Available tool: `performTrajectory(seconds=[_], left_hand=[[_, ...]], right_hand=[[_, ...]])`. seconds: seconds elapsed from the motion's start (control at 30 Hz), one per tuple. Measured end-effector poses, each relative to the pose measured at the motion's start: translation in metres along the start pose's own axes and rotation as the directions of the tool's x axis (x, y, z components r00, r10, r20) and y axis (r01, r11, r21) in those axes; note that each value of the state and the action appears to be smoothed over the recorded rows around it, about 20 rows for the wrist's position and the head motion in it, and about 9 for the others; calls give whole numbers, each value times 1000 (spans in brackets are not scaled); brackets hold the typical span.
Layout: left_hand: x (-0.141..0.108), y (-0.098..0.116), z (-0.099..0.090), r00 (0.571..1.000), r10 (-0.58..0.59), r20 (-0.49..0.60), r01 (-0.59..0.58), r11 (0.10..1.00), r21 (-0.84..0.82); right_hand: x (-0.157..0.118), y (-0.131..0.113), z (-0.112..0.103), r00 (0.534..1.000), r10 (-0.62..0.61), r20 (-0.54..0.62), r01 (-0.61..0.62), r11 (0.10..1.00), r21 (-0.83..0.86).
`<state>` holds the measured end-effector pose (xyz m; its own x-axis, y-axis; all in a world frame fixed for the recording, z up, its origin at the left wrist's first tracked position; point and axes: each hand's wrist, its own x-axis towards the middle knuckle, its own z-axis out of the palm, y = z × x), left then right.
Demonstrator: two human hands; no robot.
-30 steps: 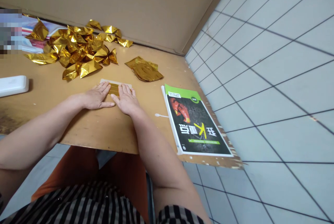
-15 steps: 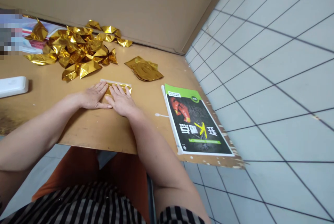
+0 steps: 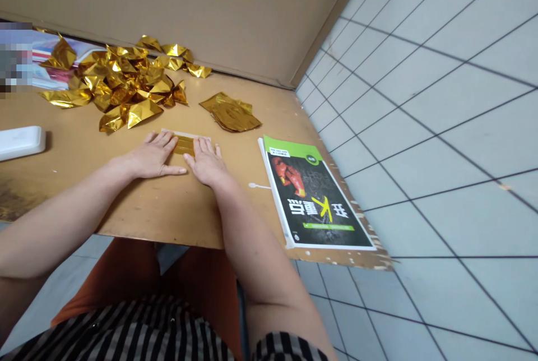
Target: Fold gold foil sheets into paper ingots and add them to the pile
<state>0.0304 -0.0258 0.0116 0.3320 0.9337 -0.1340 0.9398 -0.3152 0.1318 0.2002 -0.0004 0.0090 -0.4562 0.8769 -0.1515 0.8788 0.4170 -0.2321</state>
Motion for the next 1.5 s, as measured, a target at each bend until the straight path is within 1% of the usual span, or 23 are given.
performTrajectory(seconds=[0.07, 0.1, 0.17, 0.27, 0.43, 0.53, 0.6, 0.7, 0.83, 0.93, 1.03, 1.1, 1.13, 1.17, 1.23, 1.3, 1.37, 1.5], left_hand=[[4, 4, 4, 993, 108, -55, -110, 994, -17], [6, 6, 7, 986, 158, -61, -160, 987, -33], [11, 8, 10, 980, 195, -31, -197, 978, -71], [14, 5, 12, 986, 166, 29, -162, 982, -95], [10, -11, 10, 996, 86, 5, -86, 993, -83], [6, -18, 7, 1000, 12, 16, -11, 997, -82], [5, -21, 6, 1000, -18, 18, 19, 997, -76], [7, -23, 7, 999, -29, -18, 28, 997, -69], [13, -24, 9, 994, -35, -101, 30, 998, -52], [16, -22, 8, 988, -36, -151, 32, 999, -26], [17, -20, 7, 985, -36, -168, 33, 999, -18], [17, -21, 7, 983, -24, -181, 20, 1000, -24], [17, -21, 8, 982, -18, -186, 13, 999, -29], [17, -22, 8, 982, -13, -189, 7, 999, -34], [17, -25, 8, 983, -8, -184, 0, 999, -41], [17, -25, 8, 985, -8, -174, 0, 999, -42], [16, -24, 6, 987, -19, -161, 12, 999, -42], [13, -20, 3, 988, -40, -150, 33, 998, -50]], right_hand=[[0, -2, -1, 1000, 2, 12, -2, 1000, -5], [0, -3, -2, 1000, 3, 16, -3, 1000, -9], [2, -2, -1, 1000, 7, 20, -6, 1000, -13], [4, 1, 2, 1000, -1, 11, 1, 1000, -5], [4, 4, 4, 1000, -13, -15, 13, 1000, 4], [1, 1, 1, 1000, -7, -11, 7, 1000, 0], [0, -1, -1, 1000, 2, -1, -2, 1000, -4], [-2, -4, -4, 1000, 15, 17, -15, 1000, -6], [-1, -2, -4, 999, 22, 24, -22, 1000, -19], [0, 3, -1, 999, 34, -9, -35, 998, -50], [1, 1, 2, 995, 45, -92, -52, 995, -83], [1, -6, 4, 989, -1, -150, -13, 996, -92], [1, -10, 5, 985, -56, -161, 41, 995, -91], [1, -15, 7, 982, -116, -150, 104, 991, -84], [2, -23, 10, 975, -205, -84, 201, 978, -56], [3, -27, 12, 972, -233, -31, 233, 972, -18], [4, -26, 11, 977, -215, -7, 215, 977, 5], [3, -12, 5, 993, -116, -1, 116, 993, 0]])
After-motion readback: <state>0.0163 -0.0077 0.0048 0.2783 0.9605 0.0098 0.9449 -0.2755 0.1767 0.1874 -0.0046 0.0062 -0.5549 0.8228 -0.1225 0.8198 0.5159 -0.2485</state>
